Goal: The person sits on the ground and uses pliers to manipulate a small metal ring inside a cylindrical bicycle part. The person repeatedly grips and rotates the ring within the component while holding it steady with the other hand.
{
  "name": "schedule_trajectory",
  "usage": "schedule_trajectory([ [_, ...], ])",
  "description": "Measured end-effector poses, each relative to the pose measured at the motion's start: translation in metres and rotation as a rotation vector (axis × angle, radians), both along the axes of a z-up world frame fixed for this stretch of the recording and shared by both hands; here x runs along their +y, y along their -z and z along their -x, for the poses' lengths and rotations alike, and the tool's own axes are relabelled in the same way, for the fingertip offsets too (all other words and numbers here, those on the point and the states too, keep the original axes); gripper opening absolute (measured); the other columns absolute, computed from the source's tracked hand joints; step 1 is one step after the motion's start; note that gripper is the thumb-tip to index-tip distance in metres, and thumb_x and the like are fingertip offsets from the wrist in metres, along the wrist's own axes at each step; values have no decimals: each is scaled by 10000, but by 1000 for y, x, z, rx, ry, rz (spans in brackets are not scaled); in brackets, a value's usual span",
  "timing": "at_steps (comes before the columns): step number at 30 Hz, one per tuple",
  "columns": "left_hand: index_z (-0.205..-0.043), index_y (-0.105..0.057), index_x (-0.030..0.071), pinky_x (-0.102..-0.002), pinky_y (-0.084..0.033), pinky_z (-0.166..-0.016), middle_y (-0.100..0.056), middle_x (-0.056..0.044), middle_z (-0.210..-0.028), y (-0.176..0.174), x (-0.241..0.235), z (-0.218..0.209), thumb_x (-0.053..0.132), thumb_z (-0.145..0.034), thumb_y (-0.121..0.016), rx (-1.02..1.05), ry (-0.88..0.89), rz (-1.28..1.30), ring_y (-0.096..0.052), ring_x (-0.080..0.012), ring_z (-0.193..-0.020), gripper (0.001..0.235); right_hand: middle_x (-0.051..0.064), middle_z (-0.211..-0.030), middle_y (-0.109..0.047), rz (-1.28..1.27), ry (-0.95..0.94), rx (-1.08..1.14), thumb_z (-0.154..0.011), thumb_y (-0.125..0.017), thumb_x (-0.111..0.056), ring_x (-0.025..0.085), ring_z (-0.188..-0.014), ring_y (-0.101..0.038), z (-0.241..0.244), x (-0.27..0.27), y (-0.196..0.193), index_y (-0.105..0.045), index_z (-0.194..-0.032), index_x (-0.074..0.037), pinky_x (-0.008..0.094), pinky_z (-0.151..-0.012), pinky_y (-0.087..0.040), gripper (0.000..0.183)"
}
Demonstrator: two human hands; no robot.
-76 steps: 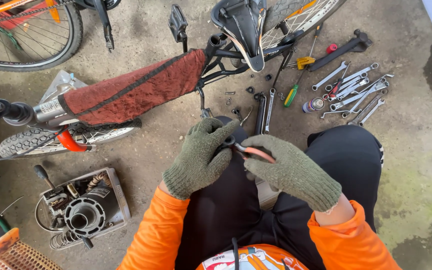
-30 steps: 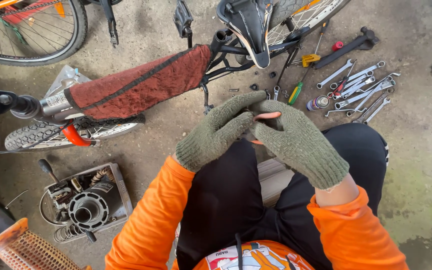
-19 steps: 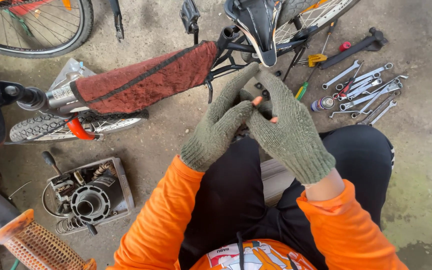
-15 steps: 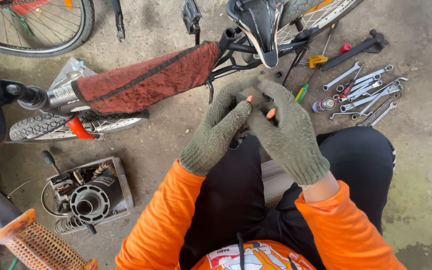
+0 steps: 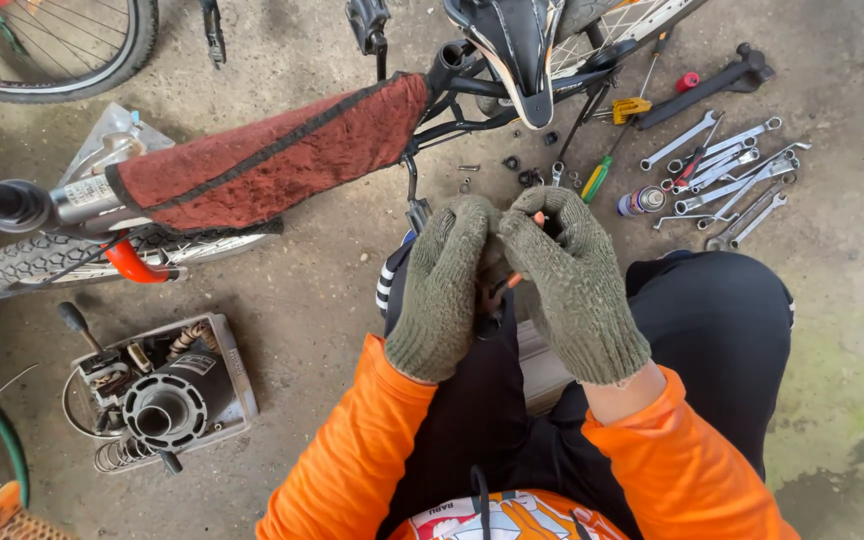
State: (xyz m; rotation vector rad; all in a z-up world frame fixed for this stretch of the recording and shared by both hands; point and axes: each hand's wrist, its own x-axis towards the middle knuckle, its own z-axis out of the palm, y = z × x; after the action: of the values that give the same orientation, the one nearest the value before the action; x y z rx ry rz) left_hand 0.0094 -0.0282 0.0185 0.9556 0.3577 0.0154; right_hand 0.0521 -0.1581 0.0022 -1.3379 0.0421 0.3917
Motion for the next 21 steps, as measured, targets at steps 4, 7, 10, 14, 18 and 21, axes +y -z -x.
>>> schedule_trajectory([
  [4, -972, -604, 56, -246, -348, -555, -524, -22, -755, 1, -6, -5, 240, -1048, -504, 9, -4, 91, -414, -108, -640, 223, 198, -1144, -620, -320, -6, -2, -988, -611, 28, 292, -962, -632, -6, -23, 44, -538, -1377, 82, 380, -793, -530, 399],
  [7, -949, -596, 57, -244, -376, -550, -522, -23, -743, -12, -6, -5, 237, -1052, -499, 31, 43, 100, -434, -115, -633, 229, 143, -998, -609, -352, 23, -49, -998, -603, 11, 168, -911, -570, 1, -16, 22, -559, -1268, 100, 269, -782, -487, 288],
  [10, -940, -563, 35, -282, -474, -571, -552, -76, -738, -15, -4, 5, 246, -1077, -459, -8, 165, 80, -523, -176, -625, 272, 181, -713, -522, -285, 94, -140, -949, -658, -10, 163, -585, -466, 9, -20, 15, -586, -1075, 120, 251, -477, -415, 195],
  [14, -968, -598, 41, -262, -455, -730, -611, -59, -849, -29, 4, 18, 197, -1080, -451, -3, 379, -128, -528, -143, -760, 242, 9, -783, -568, -326, -76, 251, -1002, -610, -46, 75, -651, -471, 18, -47, -30, -651, -1050, 2, 214, -581, -382, 79],
  [18, -937, -552, 63, -262, -353, -610, -455, -21, -747, -62, -6, -2, 148, -1031, -492, 5, 373, 342, -403, -138, -664, 140, 288, -800, -538, -358, 73, 85, -936, -595, 122, 352, -520, -542, 12, -52, -44, -596, -1045, 143, 360, -413, -516, 111],
  [21, -782, -497, 96, -238, -273, -502, -398, 2, -651, -67, -22, -34, 273, -981, -547, 21, 330, 397, -325, -95, -556, 272, 54, -722, -539, -529, -174, 300, -1022, -554, -107, 181, -684, -514, -17, -56, -84, -590, -988, -13, 370, -751, -474, 106],
])
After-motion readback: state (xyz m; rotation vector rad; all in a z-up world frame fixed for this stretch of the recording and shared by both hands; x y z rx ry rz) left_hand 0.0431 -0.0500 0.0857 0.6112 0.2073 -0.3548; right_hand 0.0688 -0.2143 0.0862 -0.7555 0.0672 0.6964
